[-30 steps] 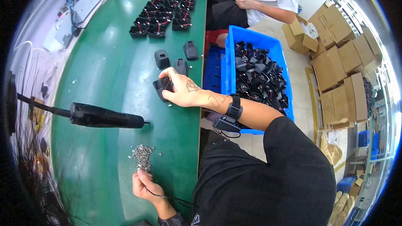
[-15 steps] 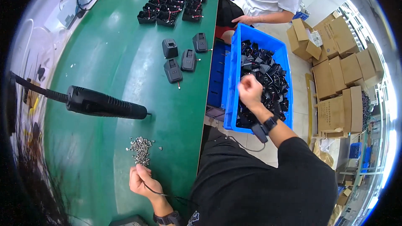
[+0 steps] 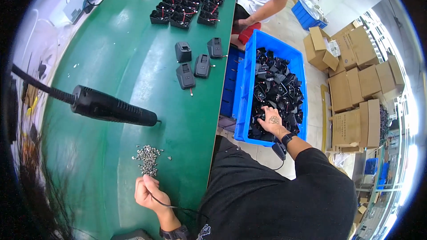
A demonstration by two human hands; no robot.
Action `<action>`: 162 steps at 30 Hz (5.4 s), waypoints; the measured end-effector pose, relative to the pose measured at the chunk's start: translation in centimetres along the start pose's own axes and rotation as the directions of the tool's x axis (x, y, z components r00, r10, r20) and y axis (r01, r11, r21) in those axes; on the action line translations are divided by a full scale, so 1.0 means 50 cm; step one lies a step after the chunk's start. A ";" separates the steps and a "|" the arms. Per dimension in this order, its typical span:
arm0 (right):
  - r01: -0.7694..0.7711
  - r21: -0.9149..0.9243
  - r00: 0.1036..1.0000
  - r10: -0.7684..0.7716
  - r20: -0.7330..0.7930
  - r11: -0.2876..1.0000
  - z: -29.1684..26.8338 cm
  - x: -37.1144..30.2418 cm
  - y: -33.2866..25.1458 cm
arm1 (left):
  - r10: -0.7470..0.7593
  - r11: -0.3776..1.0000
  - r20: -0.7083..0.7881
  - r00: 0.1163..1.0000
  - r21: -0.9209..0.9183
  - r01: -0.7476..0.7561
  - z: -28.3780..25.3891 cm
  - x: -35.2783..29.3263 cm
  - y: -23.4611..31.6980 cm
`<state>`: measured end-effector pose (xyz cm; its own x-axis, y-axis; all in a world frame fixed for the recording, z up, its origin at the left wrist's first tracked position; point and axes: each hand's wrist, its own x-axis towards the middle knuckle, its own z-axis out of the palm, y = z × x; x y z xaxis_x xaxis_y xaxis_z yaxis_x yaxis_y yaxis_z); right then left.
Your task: Assembling small electronic component housings on a factory assembly line.
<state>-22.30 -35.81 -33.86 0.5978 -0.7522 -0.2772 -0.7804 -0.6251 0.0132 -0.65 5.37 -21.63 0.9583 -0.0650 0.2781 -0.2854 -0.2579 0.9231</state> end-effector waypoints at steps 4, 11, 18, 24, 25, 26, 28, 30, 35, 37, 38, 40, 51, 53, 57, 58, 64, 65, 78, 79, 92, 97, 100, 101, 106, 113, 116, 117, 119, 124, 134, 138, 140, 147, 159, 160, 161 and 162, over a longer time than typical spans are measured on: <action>0.055 -0.010 0.981 -0.056 -0.185 0.998 -0.015 0.004 -0.018 | 0.013 1.000 0.008 1.000 -0.011 -0.013 -0.001 -0.001 0.001; 0.242 0.752 0.935 0.062 -0.350 0.613 -0.190 -0.002 -0.125 | -0.009 1.000 0.045 0.999 0.022 0.008 0.002 0.002 -0.001; 0.171 0.937 0.910 -0.315 -0.268 -0.305 -0.370 -0.064 -0.318 | -0.004 0.999 0.017 1.000 0.044 0.003 -0.001 0.000 -0.008; 0.037 0.878 0.858 -0.436 -0.272 -0.477 -0.401 -0.095 -0.344 | -0.013 0.999 0.031 0.999 0.035 0.012 -0.001 -0.001 0.000; 0.065 0.896 0.868 -0.419 -0.268 -0.439 -0.400 -0.096 -0.347 | -0.013 0.999 0.032 0.999 0.036 0.012 -0.001 -0.002 0.000; 0.092 0.912 0.877 -0.401 -0.265 -0.400 -0.399 -0.098 -0.349 | -0.013 0.999 0.030 0.999 0.030 0.012 0.000 -0.003 -0.001; 0.093 0.918 0.880 -0.400 -0.257 -0.386 -0.401 -0.098 -0.349 | -0.012 1.000 0.029 1.000 0.026 0.011 0.000 -0.002 -0.003; 0.092 0.924 0.883 -0.399 -0.248 -0.371 -0.401 -0.097 -0.349 | 0.010 1.000 0.041 0.999 0.028 -0.011 0.002 0.001 -0.001; 0.101 0.925 0.877 -0.405 -0.257 -0.367 -0.398 -0.090 -0.346 | 0.003 0.999 0.038 0.999 0.042 -0.005 0.002 0.001 0.004; 0.083 0.926 0.882 -0.406 -0.241 -0.369 -0.398 -0.093 -0.348 | 0.001 0.999 0.035 0.999 0.049 -0.002 0.002 0.001 0.002; 0.065 0.926 0.885 -0.407 -0.225 -0.371 -0.398 -0.095 -0.349 | 0.002 0.999 0.035 0.999 0.048 -0.004 0.001 0.000 0.001; 0.035 0.915 0.875 -0.430 -0.223 -0.403 -0.397 -0.098 -0.348 | 0.005 0.999 0.034 0.999 0.047 -0.006 0.000 -0.001 -0.001; -0.148 0.861 0.846 -0.513 -0.144 -0.486 -0.397 -0.097 -0.350 | 0.008 1.000 0.047 0.999 0.022 -0.009 -0.001 -0.002 0.001; -0.179 0.852 0.839 -0.529 -0.129 -0.492 -0.400 -0.097 -0.354 | 0.004 1.000 0.051 0.999 0.023 -0.006 0.002 0.000 0.000; -0.178 0.853 0.824 -0.548 -0.142 -0.490 -0.394 -0.096 -0.353 | -0.009 1.000 0.053 0.999 0.015 0.008 0.003 -0.002 -0.004; -0.169 0.854 0.816 -0.556 -0.158 -0.491 -0.390 -0.095 -0.353 | -0.010 1.000 0.053 0.999 0.016 0.009 0.003 -0.003 -0.003; -0.105 0.888 0.808 -0.559 -0.187 -0.448 -0.388 -0.099 -0.355 | -0.012 1.000 0.047 0.999 0.020 0.011 0.001 -0.006 0.000; -0.096 0.888 0.802 -0.563 -0.199 -0.451 -0.388 -0.099 -0.356 | -0.008 1.000 0.047 0.999 0.024 0.007 0.002 -0.006 0.000; 0.941 0.307 0.303 -0.759 -0.577 0.143 -0.497 0.026 -0.457 | 0.015 0.999 0.031 0.999 0.028 -0.016 0.006 0.000 0.002; 0.956 0.200 0.290 -0.764 -0.576 0.213 -0.506 0.051 -0.469 | 0.018 1.000 0.026 1.000 0.011 -0.019 0.008 0.001 0.001; 0.907 -0.404 -0.004 -0.959 -0.282 0.115 -0.530 0.371 -0.640 | 0.080 0.995 0.060 0.995 0.054 -0.083 -0.008 -0.007 -0.008; 0.897 -0.438 -0.178 -0.954 -0.241 -0.057 -0.481 0.364 -0.681 | 0.100 0.995 0.000 0.995 0.030 -0.100 0.001 -0.003 -0.013; 0.930 -0.230 0.126 -0.840 -0.528 0.285 -0.483 0.346 -0.645 | 0.073 0.997 0.046 0.996 0.028 -0.074 -0.004 -0.002 -0.009; 0.898 -0.134 0.275 -0.772 -0.573 0.419 -0.484 0.346 -0.644 | 0.058 0.998 0.080 0.995 0.023 -0.060 -0.005 -0.001 -0.008; 0.565 -0.028 0.788 -0.549 -0.280 0.825 -0.506 0.315 -0.696 | 0.047 0.999 0.077 0.996 0.020 -0.049 -0.005 0.004 -0.006; 0.669 -0.163 0.603 -0.658 -0.452 0.725 -0.478 0.352 -0.727 | 0.075 0.997 0.044 0.996 0.014 -0.076 0.005 0.004 -0.009; 0.713 -0.165 0.507 -0.664 -0.550 0.681 -0.469 0.363 -0.732 | 0.101 0.994 0.038 0.994 0.030 -0.102 0.004 0.000 -0.008; 0.713 -0.162 0.507 -0.661 -0.554 0.682 -0.467 0.367 -0.732 | 0.092 0.995 0.050 0.994 0.025 -0.094 0.001 -0.001 -0.007; 0.716 -0.190 0.471 -0.665 -0.580 0.672 -0.460 0.375 -0.729 | 0.087 0.996 0.067 0.994 0.020 -0.088 0.000 -0.003 -0.006; 0.797 -0.090 0.390 -0.623 -0.678 0.597 -0.461 0.386 -0.704 | 0.060 0.998 0.062 0.996 0.009 -0.060 -0.001 -0.004 -0.009; 0.680 0.179 0.649 -0.472 -0.597 0.711 -0.360 0.225 -0.420 | 0.073 0.996 0.075 0.995 0.054 -0.077 0.002 0.008 -0.004; 0.682 0.152 0.670 -0.528 -0.521 0.715 -0.356 0.188 -0.485 | 0.072 0.997 0.062 0.996 0.029 -0.074 0.000 0.003 -0.014; 0.630 0.115 0.720 -0.523 -0.456 0.768 -0.364 0.177 -0.518 | 0.072 0.996 0.061 0.996 0.040 -0.075 0.004 0.003 -0.015; 0.618 0.069 0.713 -0.520 -0.471 0.783 -0.347 0.178 -0.570 | 0.021 0.998 0.113 0.993 0.048 -0.027 -0.005 -0.002 -0.002; 0.717 0.241 0.614 -0.429 -0.663 0.654 -0.326 0.195 -0.566 | 0.028 0.998 0.115 0.993 0.054 -0.035 -0.005 0.001 -0.007; 0.702 0.195 0.610 -0.437 -0.661 0.685 -0.324 0.193 -0.567 | 0.030 0.998 0.116 0.993 0.053 -0.036 -0.005 0.001 -0.007; 0.685 0.150 0.607 -0.445 -0.659 0.713 -0.323 0.192 -0.568 | 0.028 0.998 0.113 0.993 0.046 -0.034 -0.004 0.002 -0.006; 0.686 0.150 0.606 -0.444 -0.660 0.712 -0.325 0.191 -0.571 | 0.027 0.999 0.108 0.994 0.039 -0.031 -0.004 0.001 -0.005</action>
<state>8.64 -28.52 -21.26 0.8298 -0.3153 0.4606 -0.1733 -0.9299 -0.3244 -0.52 5.60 -21.77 0.9460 -0.1757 0.2724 -0.3144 -0.2931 0.9029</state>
